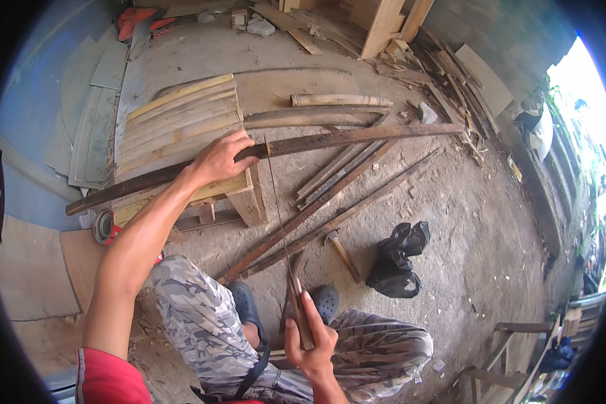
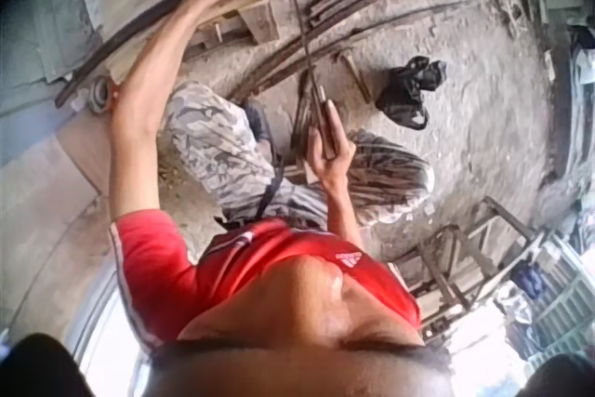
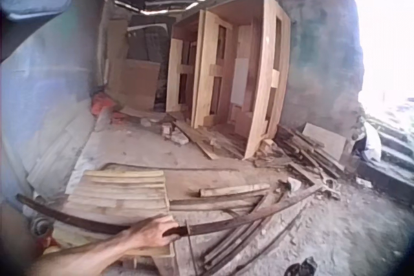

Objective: The person selects a long metal rod from a pile, places it on a wooden workbench, and uses a hand saw to cut it into two pieces. The person then inspects the cut pieces and places them back on the floor.

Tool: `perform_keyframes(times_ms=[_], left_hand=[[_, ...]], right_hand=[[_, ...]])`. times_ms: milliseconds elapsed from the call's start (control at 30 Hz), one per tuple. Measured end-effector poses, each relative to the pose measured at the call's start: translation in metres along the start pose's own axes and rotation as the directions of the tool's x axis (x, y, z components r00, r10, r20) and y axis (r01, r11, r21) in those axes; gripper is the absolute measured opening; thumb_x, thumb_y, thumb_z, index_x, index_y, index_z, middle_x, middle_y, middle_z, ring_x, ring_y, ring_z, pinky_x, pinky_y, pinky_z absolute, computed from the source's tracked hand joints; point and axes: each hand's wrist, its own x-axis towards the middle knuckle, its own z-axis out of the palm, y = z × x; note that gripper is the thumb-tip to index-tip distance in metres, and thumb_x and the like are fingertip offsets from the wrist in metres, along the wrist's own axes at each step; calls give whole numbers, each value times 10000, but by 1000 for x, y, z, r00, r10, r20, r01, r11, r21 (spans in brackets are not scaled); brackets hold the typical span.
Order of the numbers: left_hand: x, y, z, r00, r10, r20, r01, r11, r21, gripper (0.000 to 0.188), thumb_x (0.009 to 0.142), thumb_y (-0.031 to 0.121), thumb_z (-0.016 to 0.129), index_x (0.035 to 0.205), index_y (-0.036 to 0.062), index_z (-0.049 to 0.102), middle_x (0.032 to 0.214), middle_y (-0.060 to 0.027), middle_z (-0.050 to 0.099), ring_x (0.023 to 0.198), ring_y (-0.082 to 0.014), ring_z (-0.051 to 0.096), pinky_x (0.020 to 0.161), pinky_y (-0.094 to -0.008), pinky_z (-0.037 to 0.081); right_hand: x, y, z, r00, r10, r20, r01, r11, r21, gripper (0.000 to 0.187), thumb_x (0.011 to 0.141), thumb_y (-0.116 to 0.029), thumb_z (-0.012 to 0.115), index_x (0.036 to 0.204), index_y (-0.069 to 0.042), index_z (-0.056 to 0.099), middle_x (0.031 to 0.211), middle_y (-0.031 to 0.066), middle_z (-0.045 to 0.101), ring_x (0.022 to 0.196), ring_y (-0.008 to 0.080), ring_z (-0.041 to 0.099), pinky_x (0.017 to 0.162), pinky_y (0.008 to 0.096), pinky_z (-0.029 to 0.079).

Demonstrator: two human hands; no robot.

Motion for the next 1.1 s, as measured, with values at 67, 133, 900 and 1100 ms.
perform_keyframes(times_ms=[67,133,900,1100], left_hand=[[-4,-7,4,1000,17,-12,-17,1000,26,537,924,402,715,1177,-67,650,1105,-162,620,995,-325,637,853,-429,523],[-4,-4,8,999,45,-25,-44,999,22,488,924,415,703,1130,-25,663,1057,-145,615,979,-320,636,853,-422,532],[-3,-4,-3,996,49,-71,-52,997,-48,386,910,344,729,1078,1,678,1049,-151,614,978,-338,638,869,-431,532],[-4,2,0,1000,0,-22,-1,998,-58,460,921,405,713,1092,-20,673,1025,-150,591,931,-312,629,810,-433,516]], right_hand=[[22,-16,10,999,-38,10,38,999,-13,562,874,-48,665,1420,-6,538,1091,247,724,885,334,753,730,330,582],[73,-26,24,1000,-19,17,19,1000,-21,549,883,-88,662,1418,-39,549,1015,261,722,865,368,739,714,359,584],[187,-20,74,1000,-10,4,10,1000,4,498,919,-209,614,1377,-19,570,925,310,685,881,450,696,773,421,558],[29,-28,2,998,33,48,-33,999,0,562,883,-54,658,1428,-4,528,1115,263,711,905,332,752,752,320,572]])
